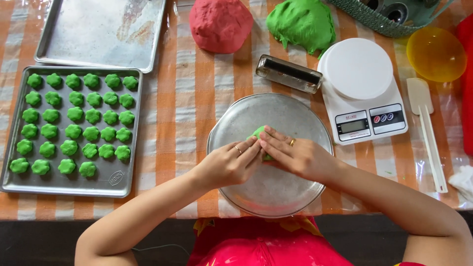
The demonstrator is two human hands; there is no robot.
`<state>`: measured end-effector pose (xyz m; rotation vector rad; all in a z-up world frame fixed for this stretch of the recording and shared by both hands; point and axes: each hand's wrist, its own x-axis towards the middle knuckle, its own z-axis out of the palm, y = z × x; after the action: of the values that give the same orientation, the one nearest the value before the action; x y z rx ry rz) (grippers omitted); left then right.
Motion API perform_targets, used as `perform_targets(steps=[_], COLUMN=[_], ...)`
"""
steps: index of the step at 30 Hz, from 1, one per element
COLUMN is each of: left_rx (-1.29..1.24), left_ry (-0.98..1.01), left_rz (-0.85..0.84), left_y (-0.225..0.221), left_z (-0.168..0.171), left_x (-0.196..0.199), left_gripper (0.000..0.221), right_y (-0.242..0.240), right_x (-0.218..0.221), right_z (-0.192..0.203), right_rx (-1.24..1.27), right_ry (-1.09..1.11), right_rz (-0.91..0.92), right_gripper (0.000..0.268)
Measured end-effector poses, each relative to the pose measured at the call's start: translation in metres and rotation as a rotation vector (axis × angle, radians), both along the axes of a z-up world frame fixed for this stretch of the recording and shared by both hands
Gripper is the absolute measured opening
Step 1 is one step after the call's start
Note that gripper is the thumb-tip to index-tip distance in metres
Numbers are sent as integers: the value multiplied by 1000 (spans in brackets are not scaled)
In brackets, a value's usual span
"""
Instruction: Flattening green dough on a metal plate and using a metal mold to cut out small flower-like shapes, then transferring them to a baking tray.
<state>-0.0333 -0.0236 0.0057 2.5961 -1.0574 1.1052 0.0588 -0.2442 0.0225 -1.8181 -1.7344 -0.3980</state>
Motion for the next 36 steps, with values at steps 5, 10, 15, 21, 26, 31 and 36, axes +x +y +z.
perform_targets(steps=[5,10,15,21,26,31,36], left_rx=[-25,-89,-141,-127,-308,-610,-670], left_ry=[36,144,267,338,408,448,373], left_rz=[-27,-70,-125,-149,-253,-241,-275], left_y=[4,15,29,45,45,33,17], left_z=[-1,9,25,28,31,5,5], left_x=[-8,-10,1,3,7,-1,-5], left_gripper=[12,11,14,17,13,4,4], right_y=[-7,-14,-20,-26,-27,-9,-3], right_x=[2,26,35,40,40,5,-3], right_z=[4,15,16,32,20,3,-1], right_rx=[-21,-54,-93,-235,-160,140,342], right_ry=[-54,202,392,551,656,957,1237], right_rz=[121,310,285,226,164,-101,-145], right_gripper=[26,22,19,18,18,36,33])
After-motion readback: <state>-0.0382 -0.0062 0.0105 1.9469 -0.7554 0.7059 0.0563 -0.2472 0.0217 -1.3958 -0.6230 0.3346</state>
